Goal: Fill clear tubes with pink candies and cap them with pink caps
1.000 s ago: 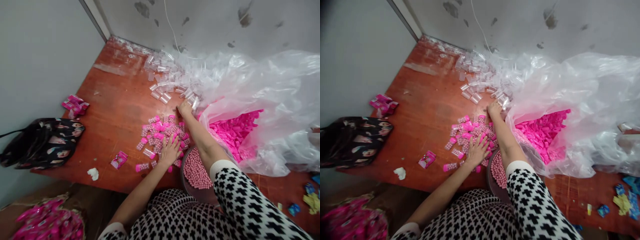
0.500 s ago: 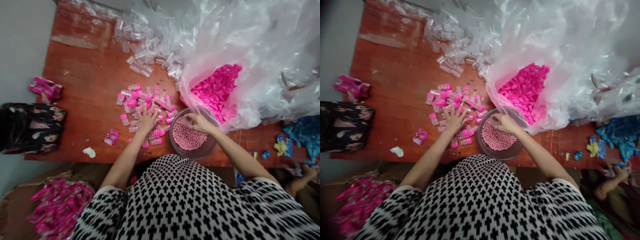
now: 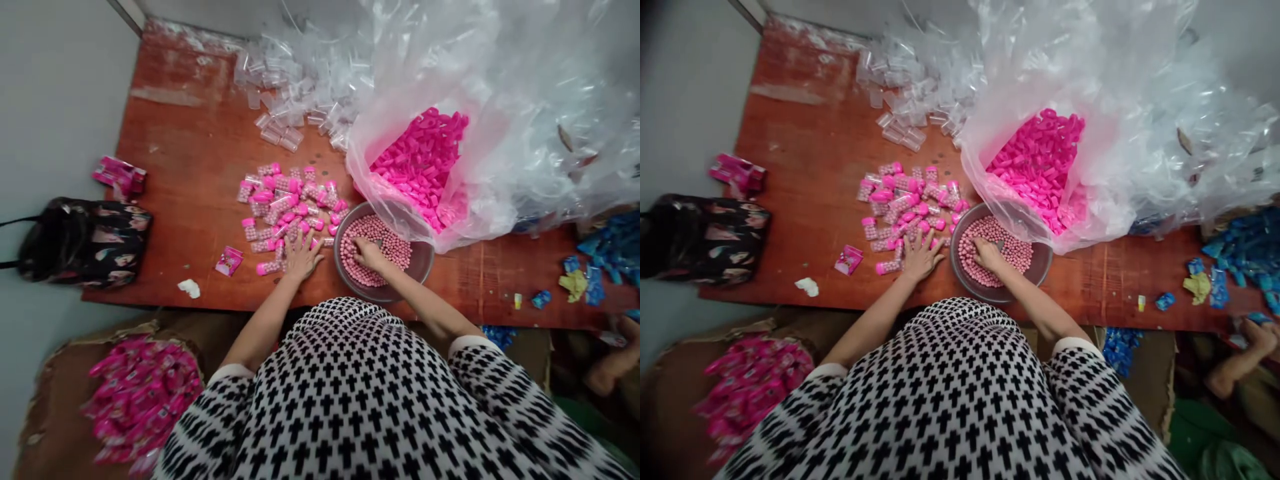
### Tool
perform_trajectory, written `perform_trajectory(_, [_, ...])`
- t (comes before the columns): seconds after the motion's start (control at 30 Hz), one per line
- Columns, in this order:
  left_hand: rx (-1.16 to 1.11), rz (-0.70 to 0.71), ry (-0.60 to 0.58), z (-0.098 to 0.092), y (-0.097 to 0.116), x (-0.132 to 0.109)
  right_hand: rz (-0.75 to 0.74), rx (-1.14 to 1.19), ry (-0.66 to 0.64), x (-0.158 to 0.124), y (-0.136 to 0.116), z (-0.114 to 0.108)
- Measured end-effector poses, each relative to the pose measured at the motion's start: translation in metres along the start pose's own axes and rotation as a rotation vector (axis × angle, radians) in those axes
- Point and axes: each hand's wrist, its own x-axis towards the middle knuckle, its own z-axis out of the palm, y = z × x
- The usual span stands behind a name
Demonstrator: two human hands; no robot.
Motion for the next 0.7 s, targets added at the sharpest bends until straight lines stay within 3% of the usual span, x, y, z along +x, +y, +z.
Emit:
perform_trajectory(0.1, [-0.076, -0.008, 0.065, -0.017, -0.004, 0.007, 0.021, 0.591, 0.138, -0.011, 0.006, -0.003])
perform_trajectory(0.17, [-0.209, 0.011, 0.162, -0.03, 0.008, 0.005, 0.049, 0.923, 0.177, -0.02, 0.005, -0.008])
perform_trajectory(0.27, [-0.479, 0.086, 0.304, -0.048, 0.048, 0.001, 0.085, 1.261, 0.184, -0.033, -0.007, -0.022])
perform_trajectory(0.37, [-0.699, 0.139, 0.261, -0.061, 0.093, 0.002, 0.093, 1.456, 0.171, -0.044, -0.021, -0.038])
perform_trajectory(0.5, [-0.968, 0.068, 0.15, -0.064, 0.129, 0.012, 0.106, 1.421, 0.189, -0.054, -0.027, -0.054])
perform_trajectory(0.7, [-1.211, 0.022, 0.136, -0.053, 0.142, 0.023, 0.074, 0.917, 0.238, -0.067, -0.015, -0.069])
